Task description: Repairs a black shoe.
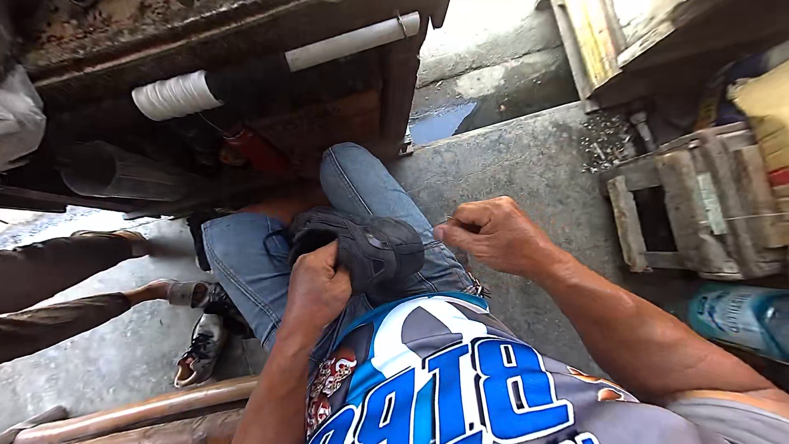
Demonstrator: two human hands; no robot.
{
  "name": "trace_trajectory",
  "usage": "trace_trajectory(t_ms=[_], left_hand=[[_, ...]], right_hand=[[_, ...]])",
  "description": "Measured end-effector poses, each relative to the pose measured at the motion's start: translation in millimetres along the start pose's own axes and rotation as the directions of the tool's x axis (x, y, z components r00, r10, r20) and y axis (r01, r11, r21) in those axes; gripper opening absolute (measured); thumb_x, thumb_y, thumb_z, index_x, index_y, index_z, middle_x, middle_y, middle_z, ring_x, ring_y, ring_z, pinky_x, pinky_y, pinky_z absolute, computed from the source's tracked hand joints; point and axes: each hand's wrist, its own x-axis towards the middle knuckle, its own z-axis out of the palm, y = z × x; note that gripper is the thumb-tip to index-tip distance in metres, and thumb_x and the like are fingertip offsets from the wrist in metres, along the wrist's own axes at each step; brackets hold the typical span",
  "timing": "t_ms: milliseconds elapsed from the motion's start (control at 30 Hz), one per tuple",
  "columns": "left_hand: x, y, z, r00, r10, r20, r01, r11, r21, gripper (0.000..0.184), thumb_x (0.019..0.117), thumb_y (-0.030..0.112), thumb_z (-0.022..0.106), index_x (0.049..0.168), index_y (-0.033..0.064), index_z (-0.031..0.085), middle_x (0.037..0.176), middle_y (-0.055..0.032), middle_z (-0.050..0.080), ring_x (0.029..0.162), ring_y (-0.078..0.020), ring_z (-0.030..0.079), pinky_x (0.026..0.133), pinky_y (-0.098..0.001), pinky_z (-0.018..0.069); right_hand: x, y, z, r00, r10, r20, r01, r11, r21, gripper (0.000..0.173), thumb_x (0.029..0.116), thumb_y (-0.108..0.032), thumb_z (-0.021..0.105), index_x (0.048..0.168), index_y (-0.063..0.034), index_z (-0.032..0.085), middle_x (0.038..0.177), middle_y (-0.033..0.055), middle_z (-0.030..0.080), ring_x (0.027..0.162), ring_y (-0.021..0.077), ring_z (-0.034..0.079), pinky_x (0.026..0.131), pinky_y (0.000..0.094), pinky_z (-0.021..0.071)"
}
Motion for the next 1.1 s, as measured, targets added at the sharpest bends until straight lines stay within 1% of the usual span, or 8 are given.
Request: trace_trajectory(t_ms=[133,300,400,633,767,833,900,1100], left_hand=[[-8,-3,-14,1.0,0.022,0.022,-0.022,1.0,0.017,0.015,0.0919,0.019,0.06,0.088,0.0167,0.074,0.083,0.0076,0.068,0.076,-0.0017,0.064,0.07,-0.0277,0.0551],[-7,-3,-23,0.99,-0.087,0.111,0.073,0.99,0.118,0.016,0.0856,0.031,0.067,0.076,0.0205,0.073,0.081,0.0069,0.059,0.078,-0.0057,0.058,0.07,-0.0334,0.0509],[-5,-1,-21,0.988,-0.088,0.128,0.077,0.994,0.083,0.015,0.0843,0.028,0.067,0.072,0.021,0.072,0.082,0.0075,0.059,0.079,-0.0047,0.059,0.07,-0.0325,0.0508],[-2,0,-12,0.999,0.0,0.052,-0.001,1.0,0.007,0.02,0.0881,0.019,0.062,0.069,0.0179,0.069,0.087,0.0052,0.058,0.084,-0.0046,0.057,0.072,-0.0284,0.0484],[-2,-1,-10,0.999,0.014,0.039,-0.014,1.0,-0.006,0.02,0.088,0.019,0.061,0.07,0.0186,0.07,0.089,0.0053,0.058,0.086,-0.0047,0.056,0.073,-0.0284,0.048],[-2,-2,-9,0.999,0.018,0.038,-0.018,1.0,-0.009,0.021,0.0882,0.019,0.061,0.07,0.0187,0.07,0.089,0.0052,0.058,0.086,-0.0046,0.057,0.074,-0.0284,0.0484],[-1,-3,-9,0.999,0.02,0.039,-0.02,1.0,-0.005,0.021,0.0881,0.019,0.061,0.07,0.0183,0.07,0.091,0.0048,0.06,0.089,-0.0047,0.058,0.076,-0.0295,0.0497],[2,6,-1,0.999,0.05,0.014,-0.051,0.997,0.065,0.018,0.0865,0.017,0.059,0.072,0.0161,0.07,0.088,0.0035,0.06,0.088,-0.0071,0.059,0.074,-0.0327,0.0499]], right_hand=[[-1,1,11,0.952,0.087,0.295,-0.159,0.96,0.23,0.023,0.092,-0.016,0.073,0.114,-0.0119,0.077,0.078,-0.0043,0.07,0.063,0.0033,0.06,0.059,0.0236,0.0524],[-3,6,11,0.93,-0.038,0.366,-0.103,0.928,0.358,0.011,0.094,-0.018,0.069,0.091,-0.0117,0.078,0.085,-0.0041,0.068,0.073,0.0029,0.061,0.062,0.019,0.0498],[-8,-2,-9,0.913,-0.144,0.382,-0.136,0.775,0.617,0.014,0.0939,-0.014,0.065,0.084,-0.008,0.073,0.095,0.002,0.066,0.06,0.0038,0.055,0.047,0.0172,0.0458],[-18,-3,-77,0.956,-0.244,0.161,-0.022,0.489,0.872,0.015,0.0991,-0.023,0.059,0.093,-0.0149,0.07,0.097,0.004,0.069,0.053,0.0052,0.057,0.042,0.0178,0.0463],[-21,17,-112,0.997,-0.08,0.005,0.053,0.698,0.714,0.017,0.1011,-0.02,0.053,0.096,-0.0183,0.07,0.097,-0.0002,0.07,0.056,0.0041,0.057,0.044,0.0176,0.0464],[-17,29,-115,0.99,0.065,-0.124,-0.014,0.927,0.374,0.014,0.0989,-0.019,0.057,0.098,-0.0135,0.069,0.095,0.0,0.069,0.057,0.005,0.057,0.045,0.0199,0.0475],[-11,36,-105,0.978,0.118,-0.174,-0.135,0.987,-0.09,0.031,0.0958,-0.031,0.065,0.112,-0.0058,0.071,0.11,0.0097,0.067,0.081,0.0164,0.063,0.067,0.0353,0.0538],[11,-25,9,0.991,-0.053,0.123,0.066,0.993,-0.101,0.086,0.0733,-0.057,0.086,0.146,-0.0197,0.059,0.133,0.0073,0.059,0.108,0.0203,0.064,0.083,0.0434,0.0598]])
